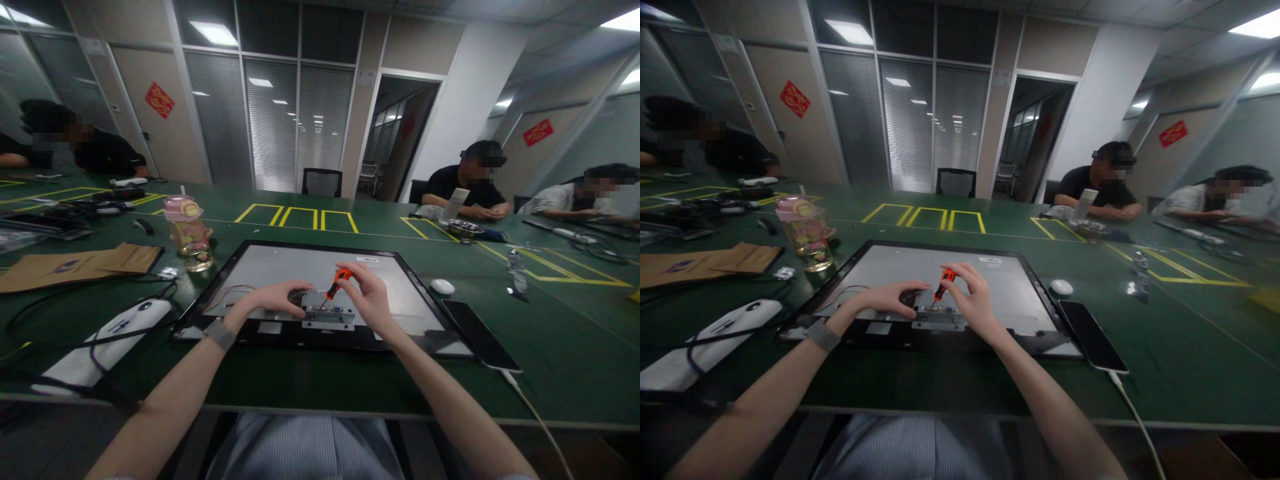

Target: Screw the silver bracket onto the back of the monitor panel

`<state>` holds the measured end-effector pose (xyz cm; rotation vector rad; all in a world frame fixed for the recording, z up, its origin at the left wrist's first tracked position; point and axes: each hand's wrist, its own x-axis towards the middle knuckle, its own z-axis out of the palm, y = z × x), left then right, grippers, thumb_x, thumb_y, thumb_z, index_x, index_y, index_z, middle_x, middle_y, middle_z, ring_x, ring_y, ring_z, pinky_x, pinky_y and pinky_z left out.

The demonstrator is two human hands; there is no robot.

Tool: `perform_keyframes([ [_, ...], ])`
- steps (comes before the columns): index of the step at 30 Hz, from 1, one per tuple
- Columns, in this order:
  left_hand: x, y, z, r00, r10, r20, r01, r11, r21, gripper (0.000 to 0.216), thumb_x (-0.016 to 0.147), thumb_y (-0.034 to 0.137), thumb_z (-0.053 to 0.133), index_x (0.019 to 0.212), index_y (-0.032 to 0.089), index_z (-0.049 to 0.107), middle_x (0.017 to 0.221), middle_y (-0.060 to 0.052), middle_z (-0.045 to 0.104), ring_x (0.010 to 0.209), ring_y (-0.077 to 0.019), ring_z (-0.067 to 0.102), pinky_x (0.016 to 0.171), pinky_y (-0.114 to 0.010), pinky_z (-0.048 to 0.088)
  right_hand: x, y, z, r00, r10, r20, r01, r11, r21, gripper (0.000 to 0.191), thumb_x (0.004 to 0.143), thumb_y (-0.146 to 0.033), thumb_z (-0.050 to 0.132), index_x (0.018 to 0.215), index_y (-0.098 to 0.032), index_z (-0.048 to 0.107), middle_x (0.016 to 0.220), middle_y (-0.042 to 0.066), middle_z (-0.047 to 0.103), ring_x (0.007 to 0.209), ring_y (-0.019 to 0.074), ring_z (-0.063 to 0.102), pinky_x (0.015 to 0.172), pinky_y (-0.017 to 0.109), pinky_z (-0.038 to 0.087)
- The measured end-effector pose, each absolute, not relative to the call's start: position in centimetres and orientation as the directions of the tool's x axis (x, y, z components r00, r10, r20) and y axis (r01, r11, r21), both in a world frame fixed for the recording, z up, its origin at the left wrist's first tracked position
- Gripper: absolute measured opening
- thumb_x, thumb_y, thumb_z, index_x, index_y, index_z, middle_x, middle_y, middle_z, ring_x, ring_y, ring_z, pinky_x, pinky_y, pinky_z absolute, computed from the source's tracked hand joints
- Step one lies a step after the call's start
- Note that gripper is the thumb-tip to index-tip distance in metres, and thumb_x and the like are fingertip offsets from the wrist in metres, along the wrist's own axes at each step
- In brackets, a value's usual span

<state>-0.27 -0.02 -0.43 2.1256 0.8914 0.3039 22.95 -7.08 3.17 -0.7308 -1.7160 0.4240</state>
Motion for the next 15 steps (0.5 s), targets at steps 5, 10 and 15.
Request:
perform_keyframes([
  [5,-0.35,-0.01,-0.61,0.711,0.699,-0.077,0.512,-0.44,0.738,0.075,0.062,0.038,0.076,0.129,0.025,0.046,0.144,-0.005,0.038,0.132,-0.0249,0.034,0.111,-0.037,0.023,22.89,-6.99,2.86,-0.119,0.622,0.774,0.319,0.762,-0.564,0.022,0.083,-0.024,0.059,0.105,-0.024,0.063,0.09,0.006,0.061,0.085,0.0196,0.06,0.079,0.038,0.05],
  [10,-0.34,-0.12,-0.47,0.71,0.699,-0.088,0.525,-0.442,0.727,0.076,0.062,0.037,0.076,0.13,0.024,0.045,0.145,-0.006,0.036,0.133,-0.0246,0.032,0.112,-0.037,0.022,23.11,-7.17,2.76,-0.28,0.658,0.699,0.138,0.748,-0.649,0.039,0.089,-0.021,0.046,0.128,-0.026,0.046,0.114,0.009,0.06,0.101,0.0211,0.062,0.09,0.043,0.049],
  [15,-0.47,-0.03,-0.46,0.72,0.689,-0.084,0.511,-0.444,0.736,0.075,0.062,0.04,0.076,0.13,0.024,0.045,0.146,-0.006,0.034,0.134,-0.0259,0.031,0.112,-0.038,0.021,23.38,-6.98,2.94,-0.326,0.673,0.664,0.125,0.727,-0.676,0.038,0.089,-0.02,0.048,0.126,-0.027,0.048,0.11,0.008,0.061,0.1,0.0202,0.063,0.09,0.041,0.051],
])
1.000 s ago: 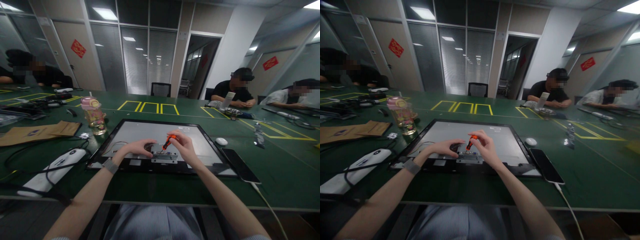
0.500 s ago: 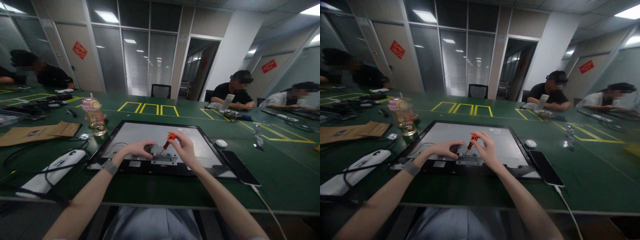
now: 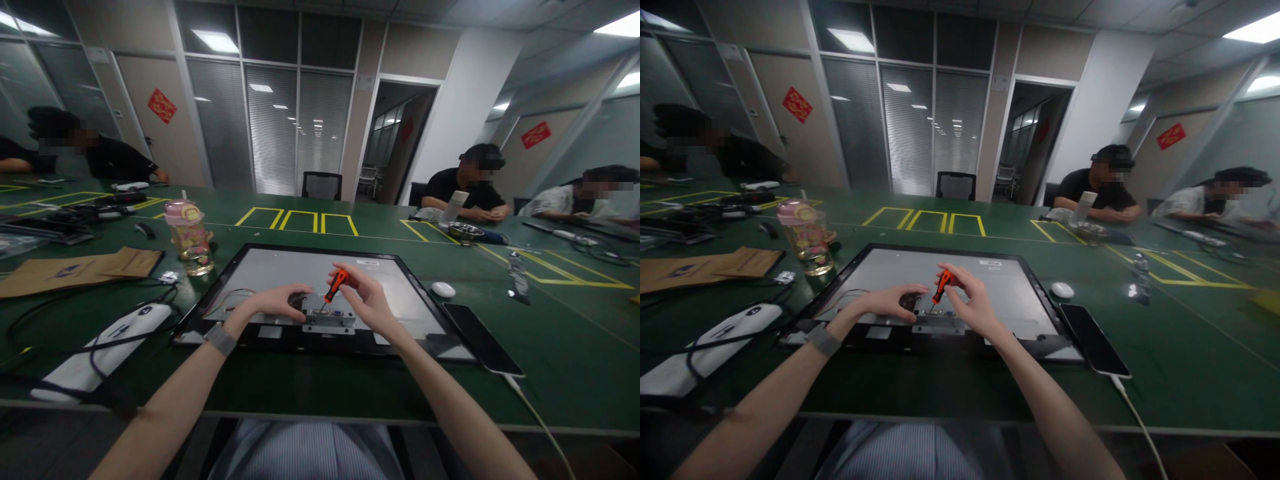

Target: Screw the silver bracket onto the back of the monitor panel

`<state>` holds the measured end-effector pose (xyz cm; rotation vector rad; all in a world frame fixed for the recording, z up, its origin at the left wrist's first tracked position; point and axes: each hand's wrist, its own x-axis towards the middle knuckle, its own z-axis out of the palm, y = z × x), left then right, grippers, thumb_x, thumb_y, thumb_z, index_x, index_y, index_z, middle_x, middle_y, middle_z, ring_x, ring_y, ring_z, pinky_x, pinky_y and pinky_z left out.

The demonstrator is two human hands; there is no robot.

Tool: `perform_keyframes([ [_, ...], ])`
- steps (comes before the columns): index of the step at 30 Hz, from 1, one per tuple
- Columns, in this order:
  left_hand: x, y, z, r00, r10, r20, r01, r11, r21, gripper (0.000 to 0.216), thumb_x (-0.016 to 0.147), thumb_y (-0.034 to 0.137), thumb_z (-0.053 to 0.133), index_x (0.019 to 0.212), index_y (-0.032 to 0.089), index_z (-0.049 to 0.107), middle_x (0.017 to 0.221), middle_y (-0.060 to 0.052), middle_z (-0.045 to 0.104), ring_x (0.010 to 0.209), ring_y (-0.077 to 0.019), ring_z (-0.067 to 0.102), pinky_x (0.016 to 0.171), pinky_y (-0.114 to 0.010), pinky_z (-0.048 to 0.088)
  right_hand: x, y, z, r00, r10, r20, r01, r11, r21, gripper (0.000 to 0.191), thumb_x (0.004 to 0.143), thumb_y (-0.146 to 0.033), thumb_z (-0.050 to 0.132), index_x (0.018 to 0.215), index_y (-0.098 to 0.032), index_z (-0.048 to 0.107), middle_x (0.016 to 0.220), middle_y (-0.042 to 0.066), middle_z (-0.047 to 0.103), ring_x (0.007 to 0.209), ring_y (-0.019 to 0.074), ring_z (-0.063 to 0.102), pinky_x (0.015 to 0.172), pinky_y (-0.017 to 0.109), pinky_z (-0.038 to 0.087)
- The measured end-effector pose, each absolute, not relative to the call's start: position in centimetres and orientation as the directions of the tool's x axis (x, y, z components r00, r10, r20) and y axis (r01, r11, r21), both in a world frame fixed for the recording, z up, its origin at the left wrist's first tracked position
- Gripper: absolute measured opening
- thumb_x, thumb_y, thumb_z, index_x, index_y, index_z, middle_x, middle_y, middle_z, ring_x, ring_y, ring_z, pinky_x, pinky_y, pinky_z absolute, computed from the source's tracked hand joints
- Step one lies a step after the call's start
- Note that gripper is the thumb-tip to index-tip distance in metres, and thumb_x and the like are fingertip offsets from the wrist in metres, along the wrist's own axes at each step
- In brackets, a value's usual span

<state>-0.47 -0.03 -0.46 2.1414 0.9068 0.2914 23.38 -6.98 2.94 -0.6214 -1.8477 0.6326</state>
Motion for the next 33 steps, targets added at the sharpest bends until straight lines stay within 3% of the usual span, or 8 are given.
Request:
perform_keyframes([
  [8,-0.5,0.1,-0.7,0.709,0.698,-0.101,0.491,-0.386,0.781,0.076,0.06,0.038,0.077,0.128,0.024,0.046,0.143,-0.005,0.038,0.132,-0.0259,0.035,0.111,-0.037,0.025,23.4,-7.2,3.9,-0.25,0.599,0.761,0.375,0.784,-0.494,0.025,0.081,-0.023,0.062,0.106,-0.023,0.062,0.087,0.005,0.06,0.081,0.0178,0.059,0.074,0.034,0.051],
  [12,-0.4,0.2,-0.9,0.705,0.703,-0.094,0.486,-0.382,0.786,0.074,0.059,0.036,0.078,0.125,0.024,0.048,0.144,-0.005,0.037,0.133,-0.0259,0.034,0.111,-0.038,0.024,23.4,-7.7,4.2,-0.346,0.567,0.748,0.374,0.814,-0.444,0.028,0.084,-0.018,0.055,0.112,-0.022,0.057,0.098,0.008,0.062,0.093,0.0202,0.059,0.083,0.038,0.049],
  [17,-0.2,0.0,-0.5,0.711,0.696,-0.102,0.489,-0.385,0.783,0.074,0.06,0.035,0.077,0.126,0.022,0.048,0.146,-0.006,0.036,0.134,-0.0255,0.033,0.112,-0.038,0.023,23.7,-7.3,4.7,-0.436,0.6,0.671,0.336,0.8,-0.498,0.038,0.087,-0.015,0.048,0.124,-0.023,0.048,0.113,0.01,0.061,0.099,0.0199,0.06,0.088,0.038,0.049],
  [21,-0.4,0.1,-0.6,0.696,0.709,-0.112,0.512,-0.381,0.77,0.078,0.058,0.04,0.078,0.128,0.023,0.047,0.145,-0.005,0.037,0.133,-0.026,0.034,0.112,-0.038,0.023,23.8,-6.4,5.2,-0.428,0.608,0.669,0.421,0.789,-0.447,0.028,0.084,-0.023,0.057,0.112,-0.023,0.057,0.09,0.006,0.063,0.08,0.0176,0.061,0.075,0.033,0.051],
  [24,-0.5,0.3,-0.9,0.692,0.716,-0.097,0.51,-0.39,0.767,0.078,0.058,0.042,0.078,0.128,0.024,0.048,0.144,-0.005,0.039,0.133,-0.0255,0.034,0.112,-0.038,0.024,23.8,-6.2,5.1,-0.375,0.586,0.718,0.455,0.791,-0.409,0.025,0.081,-0.027,0.062,0.105,-0.022,0.061,0.084,0.005,0.062,0.077,0.018,0.06,0.074,0.034,0.05],
  [26,-0.6,0.4,-1.1,0.688,0.72,-0.093,0.514,-0.393,0.763,0.079,0.057,0.042,0.079,0.128,0.024,0.048,0.143,-0.006,0.04,0.133,-0.0258,0.035,0.112,-0.038,0.024,23.8,-6.4,4.7,-0.331,0.592,0.735,0.43,0.788,-0.441,0.027,0.084,-0.026,0.058,0.11,-0.022,0.059,0.092,0.007,0.064,0.086,0.0197,0.061,0.08,0.036,0.05],
  [30,-0.7,0.6,-1.2,0.694,0.715,-0.087,0.513,-0.406,0.756,0.079,0.057,0.041,0.079,0.128,0.023,0.048,0.144,-0.007,0.039,0.133,-0.0263,0.035,0.112,-0.039,0.023,23.7,-6.7,3.6,-0.318,0.668,0.672,0.178,0.739,-0.65,0.033,0.091,-0.023,0.046,0.123,-0.026,0.051,0.115,0.008,0.061,0.101,0.0198,0.062,0.088,0.039,0.05],
  [33,-0.8,0.6,-1.2,0.698,0.711,-0.086,0.51,-0.408,0.757,0.079,0.057,0.041,0.079,0.128,0.023,0.048,0.144,-0.007,0.038,0.133,-0.0265,0.034,0.112,-0.04,0.024,23.4,-6.6,2.9,-0.22,0.719,0.66,0.126,0.691,-0.711,0.03,0.087,-0.025,0.053,0.117,-0.026,0.057,0.102,0.006,0.064,0.093,0.0188,0.064,0.085,0.037,0.052],
])
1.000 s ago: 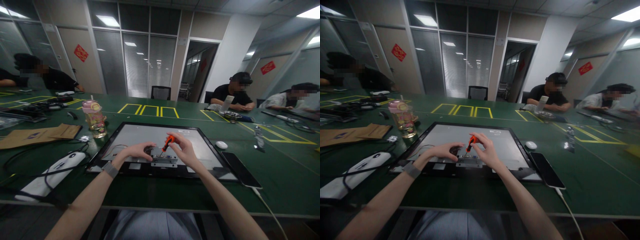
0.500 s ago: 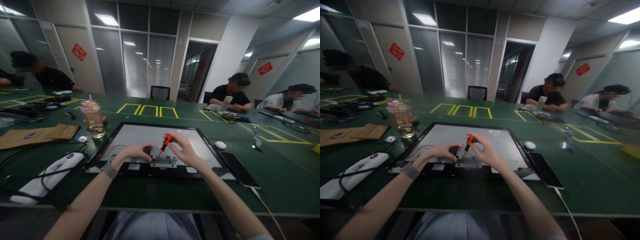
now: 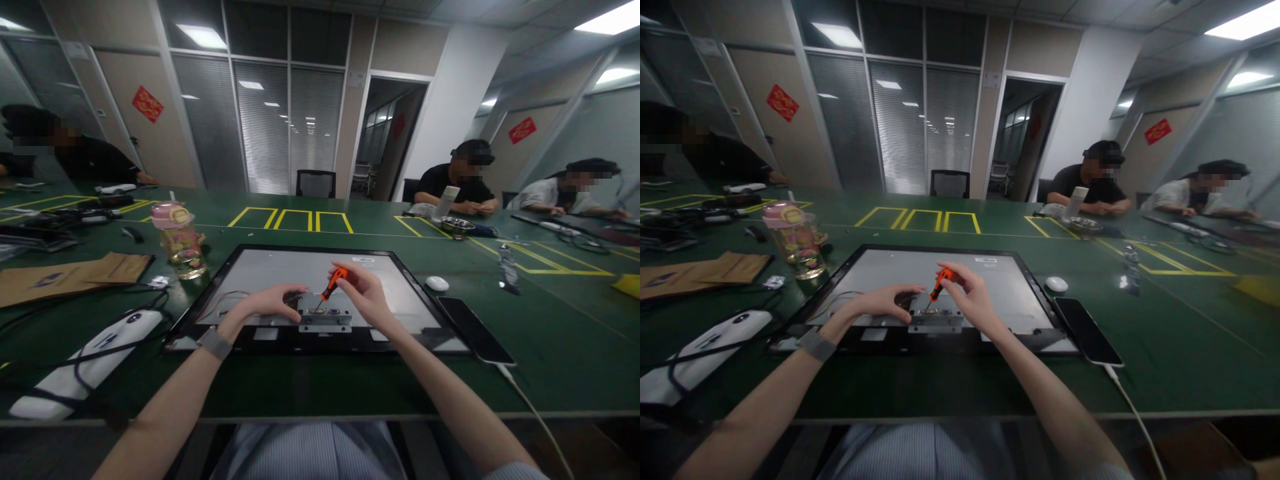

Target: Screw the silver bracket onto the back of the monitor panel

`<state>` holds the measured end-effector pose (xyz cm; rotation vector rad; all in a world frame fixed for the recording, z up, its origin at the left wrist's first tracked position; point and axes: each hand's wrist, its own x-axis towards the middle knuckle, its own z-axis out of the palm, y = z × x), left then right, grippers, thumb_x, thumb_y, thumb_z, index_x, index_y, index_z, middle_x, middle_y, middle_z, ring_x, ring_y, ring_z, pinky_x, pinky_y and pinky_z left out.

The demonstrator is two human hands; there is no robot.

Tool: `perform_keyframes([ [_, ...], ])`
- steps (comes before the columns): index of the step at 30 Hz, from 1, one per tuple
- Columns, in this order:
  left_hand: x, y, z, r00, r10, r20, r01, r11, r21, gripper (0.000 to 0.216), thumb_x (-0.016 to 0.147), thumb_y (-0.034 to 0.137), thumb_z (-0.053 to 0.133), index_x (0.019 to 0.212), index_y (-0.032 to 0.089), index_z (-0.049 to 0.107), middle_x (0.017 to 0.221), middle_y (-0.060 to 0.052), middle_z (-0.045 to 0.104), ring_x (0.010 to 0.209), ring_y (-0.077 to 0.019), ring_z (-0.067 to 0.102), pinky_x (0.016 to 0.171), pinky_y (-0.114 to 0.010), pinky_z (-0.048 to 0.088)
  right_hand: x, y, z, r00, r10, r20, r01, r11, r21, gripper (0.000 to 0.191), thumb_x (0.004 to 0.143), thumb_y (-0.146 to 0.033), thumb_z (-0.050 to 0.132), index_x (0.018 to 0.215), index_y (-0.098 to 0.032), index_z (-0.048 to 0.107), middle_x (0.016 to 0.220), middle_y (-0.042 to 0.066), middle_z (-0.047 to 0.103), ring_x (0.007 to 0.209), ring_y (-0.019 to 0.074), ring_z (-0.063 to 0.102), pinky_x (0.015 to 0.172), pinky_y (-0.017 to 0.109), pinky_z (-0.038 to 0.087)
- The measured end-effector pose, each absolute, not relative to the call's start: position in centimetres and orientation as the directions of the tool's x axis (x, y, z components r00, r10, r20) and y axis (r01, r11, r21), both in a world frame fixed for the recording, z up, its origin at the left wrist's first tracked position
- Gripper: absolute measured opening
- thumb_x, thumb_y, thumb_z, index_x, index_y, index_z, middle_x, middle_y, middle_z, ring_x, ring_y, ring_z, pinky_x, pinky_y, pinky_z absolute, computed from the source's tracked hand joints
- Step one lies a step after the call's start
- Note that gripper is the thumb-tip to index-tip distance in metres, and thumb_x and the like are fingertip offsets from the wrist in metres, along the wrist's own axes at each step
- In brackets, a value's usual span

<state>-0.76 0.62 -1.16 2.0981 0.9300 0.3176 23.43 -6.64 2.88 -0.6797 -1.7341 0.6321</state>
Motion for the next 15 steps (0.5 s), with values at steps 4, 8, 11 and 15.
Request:
perform_keyframes([
  [4,-0.88,0.65,-1.19,0.707,0.701,-0.088,0.51,-0.42,0.751,0.078,0.058,0.043,0.078,0.128,0.025,0.049,0.145,-0.006,0.037,0.134,-0.0262,0.033,0.112,-0.04,0.023,23.15,-6.88,2.5,-0.061,0.671,0.739,0.286,0.721,-0.631,0.023,0.082,-0.024,0.061,0.104,-0.025,0.065,0.083,0.003,0.06,0.08,0.0172,0.06,0.077,0.035,0.052],
  [8,-0.86,0.52,-1.12,0.703,0.705,-0.092,0.523,-0.425,0.739,0.079,0.058,0.044,0.078,0.129,0.025,0.048,0.145,-0.004,0.036,0.135,-0.0261,0.031,0.113,-0.039,0.022,23.04,-7.48,2.41,-0.202,0.676,0.709,0.182,0.737,-0.651,0.038,0.089,-0.022,0.049,0.126,-0.027,0.051,0.107,0.007,0.06,0.096,0.0196,0.061,0.086,0.039,0.051],
  [11,-0.77,0.31,-0.86,0.698,0.711,-0.087,0.528,-0.428,0.733,0.077,0.059,0.043,0.077,0.128,0.026,0.049,0.145,-0.003,0.037,0.135,-0.0258,0.032,0.113,-0.038,0.022,22.92,-7.49,2.25,-0.257,0.699,0.667,0.074,0.703,-0.707,0.044,0.09,-0.021,0.047,0.133,-0.029,0.042,0.117,0.008,0.058,0.1,0.0194,0.061,0.088,0.04,0.051],
  [15,-0.69,0.11,-0.53,0.693,0.714,-0.101,0.543,-0.424,0.725,0.077,0.06,0.042,0.077,0.129,0.027,0.047,0.145,-0.003,0.037,0.135,-0.0249,0.031,0.113,-0.038,0.02,23.01,-7.07,2.3,-0.128,0.688,0.714,0.255,0.718,-0.647,0.036,0.082,-0.024,0.06,0.118,-0.027,0.058,0.093,0.005,0.06,0.082,0.0165,0.06,0.077,0.035,0.053],
])
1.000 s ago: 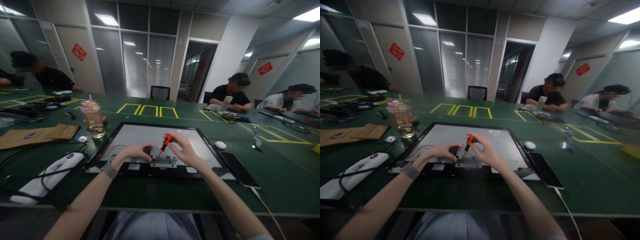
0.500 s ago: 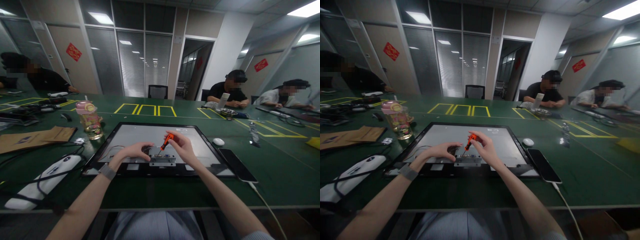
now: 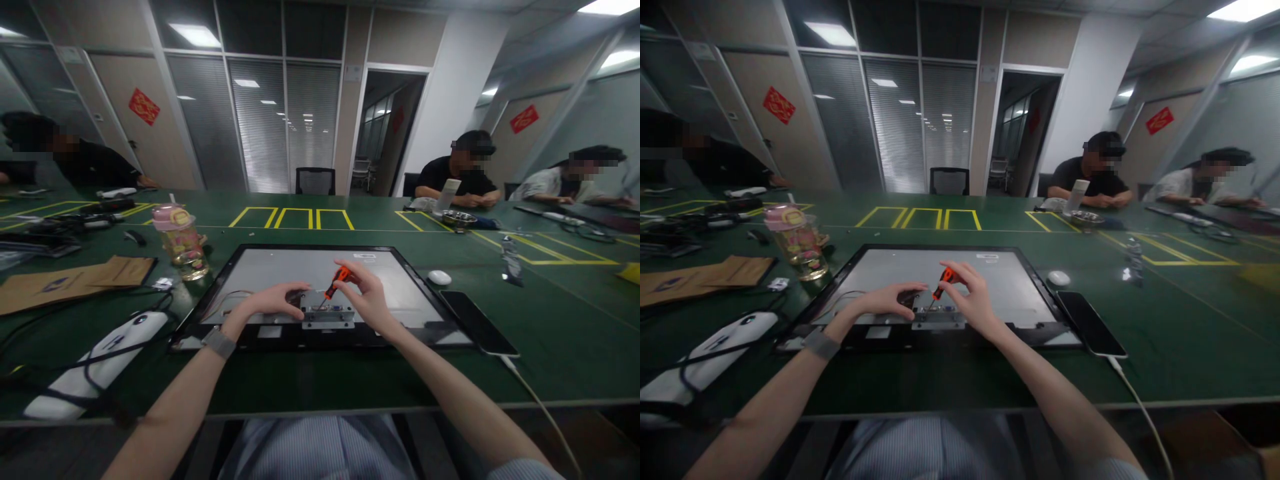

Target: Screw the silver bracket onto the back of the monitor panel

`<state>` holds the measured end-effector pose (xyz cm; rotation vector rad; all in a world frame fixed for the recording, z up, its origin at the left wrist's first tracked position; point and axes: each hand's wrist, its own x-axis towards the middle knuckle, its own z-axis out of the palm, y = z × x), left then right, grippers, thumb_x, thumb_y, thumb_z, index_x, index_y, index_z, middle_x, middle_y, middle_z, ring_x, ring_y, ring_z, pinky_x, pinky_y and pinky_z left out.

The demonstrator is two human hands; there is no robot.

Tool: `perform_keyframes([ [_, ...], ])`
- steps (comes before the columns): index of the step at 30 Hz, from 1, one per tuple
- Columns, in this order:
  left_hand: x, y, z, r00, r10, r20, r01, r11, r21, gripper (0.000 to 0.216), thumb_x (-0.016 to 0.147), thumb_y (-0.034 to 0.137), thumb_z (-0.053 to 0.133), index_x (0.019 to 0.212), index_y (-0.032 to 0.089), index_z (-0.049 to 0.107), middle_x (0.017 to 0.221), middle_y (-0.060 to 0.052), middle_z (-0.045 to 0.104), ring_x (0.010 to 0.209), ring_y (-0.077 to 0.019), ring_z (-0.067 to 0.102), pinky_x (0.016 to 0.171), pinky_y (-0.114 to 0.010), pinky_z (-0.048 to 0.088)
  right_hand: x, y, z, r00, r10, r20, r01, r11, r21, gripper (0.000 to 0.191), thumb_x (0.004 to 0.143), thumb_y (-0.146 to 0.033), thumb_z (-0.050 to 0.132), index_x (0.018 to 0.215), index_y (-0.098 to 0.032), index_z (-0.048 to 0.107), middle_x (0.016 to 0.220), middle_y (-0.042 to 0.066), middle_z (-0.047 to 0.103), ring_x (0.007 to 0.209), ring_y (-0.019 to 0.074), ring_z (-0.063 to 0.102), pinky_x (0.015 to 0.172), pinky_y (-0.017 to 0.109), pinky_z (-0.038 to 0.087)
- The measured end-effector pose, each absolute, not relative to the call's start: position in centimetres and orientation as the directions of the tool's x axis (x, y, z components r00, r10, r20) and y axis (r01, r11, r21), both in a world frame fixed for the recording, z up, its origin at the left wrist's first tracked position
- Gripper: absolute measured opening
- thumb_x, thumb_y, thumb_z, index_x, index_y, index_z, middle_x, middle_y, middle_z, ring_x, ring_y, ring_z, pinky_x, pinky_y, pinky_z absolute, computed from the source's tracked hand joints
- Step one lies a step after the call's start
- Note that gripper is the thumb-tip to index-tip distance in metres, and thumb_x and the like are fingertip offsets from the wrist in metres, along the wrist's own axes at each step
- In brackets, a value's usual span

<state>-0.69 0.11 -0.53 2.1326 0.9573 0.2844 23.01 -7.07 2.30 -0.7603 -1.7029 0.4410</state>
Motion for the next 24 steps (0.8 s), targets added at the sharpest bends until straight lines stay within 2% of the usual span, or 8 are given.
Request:
perform_keyframes([
  [3,-0.68,0.12,-0.49,0.695,0.712,-0.103,0.543,-0.425,0.724,0.076,0.061,0.042,0.076,0.13,0.027,0.047,0.145,-0.003,0.037,0.135,-0.0239,0.031,0.113,-0.037,0.021,23.27,-6.98,2.62,-0.144,0.66,0.738,0.334,0.734,-0.591,0.032,0.084,-0.025,0.057,0.116,-0.026,0.06,0.091,0.005,0.059,0.083,0.0171,0.059,0.077,0.034,0.053],
  [8,-0.69,0.28,-0.69,0.702,0.706,-0.095,0.529,-0.427,0.733,0.078,0.06,0.042,0.077,0.13,0.025,0.047,0.145,-0.005,0.037,0.134,-0.025,0.033,0.112,-0.038,0.022,23.46,-7.11,2.79,-0.274,0.662,0.698,0.193,0.748,-0.635,0.042,0.091,-0.021,0.043,0.133,-0.027,0.043,0.118,0.01,0.058,0.1,0.0192,0.062,0.087,0.038,0.051],
  [14,-0.82,0.14,-0.64,0.705,0.703,-0.094,0.52,-0.423,0.742,0.074,0.063,0.044,0.074,0.13,0.028,0.046,0.146,-0.002,0.036,0.135,-0.025,0.031,0.112,-0.039,0.022,23.77,-7.02,3.01,-0.194,0.606,0.771,0.385,0.77,-0.509,0.034,0.083,-0.024,0.058,0.117,-0.025,0.059,0.091,0.006,0.061,0.081,0.0172,0.061,0.077,0.034,0.052],
  [16,-0.81,0.07,-0.51,0.704,0.703,-0.097,0.522,-0.421,0.742,0.075,0.062,0.044,0.075,0.13,0.028,0.046,0.145,-0.003,0.037,0.134,-0.0255,0.032,0.112,-0.039,0.022,23.91,-7.02,3.13,-0.224,0.602,0.766,0.376,0.779,-0.502,0.036,0.085,-0.023,0.054,0.121,-0.025,0.057,0.097,0.007,0.062,0.088,0.0189,0.061,0.082,0.037,0.05],
  [20,-0.71,0.08,-0.4,0.708,0.7,-0.093,0.52,-0.428,0.74,0.077,0.06,0.043,0.077,0.129,0.026,0.048,0.145,-0.004,0.037,0.134,-0.0262,0.032,0.112,-0.038,0.022,23.88,-6.95,2.97,-0.275,0.639,0.718,0.247,0.769,-0.59,0.043,0.09,-0.021,0.045,0.133,-0.027,0.044,0.114,0.009,0.06,0.099,0.0199,0.061,0.088,0.041,0.05],
  [22,-0.69,0.14,-0.46,0.705,0.703,-0.089,0.525,-0.433,0.733,0.076,0.06,0.044,0.077,0.129,0.026,0.048,0.145,-0.004,0.037,0.135,-0.0259,0.031,0.112,-0.038,0.021,23.79,-6.91,2.85,-0.23,0.651,0.723,0.263,0.757,-0.598,0.041,0.088,-0.023,0.049,0.129,-0.027,0.048,0.106,0.008,0.062,0.091,0.0184,0.062,0.082,0.037,0.052],
  [24,-0.68,0.19,-0.56,0.699,0.709,-0.093,0.535,-0.433,0.725,0.077,0.06,0.044,0.077,0.129,0.026,0.047,0.145,-0.004,0.038,0.135,-0.0257,0.031,0.112,-0.038,0.021,23.76,-6.97,2.88,-0.179,0.635,0.752,0.347,0.756,-0.555,0.036,0.084,-0.024,0.057,0.12,-0.026,0.057,0.094,0.006,0.062,0.082,0.0175,0.061,0.077,0.035,0.053],
])
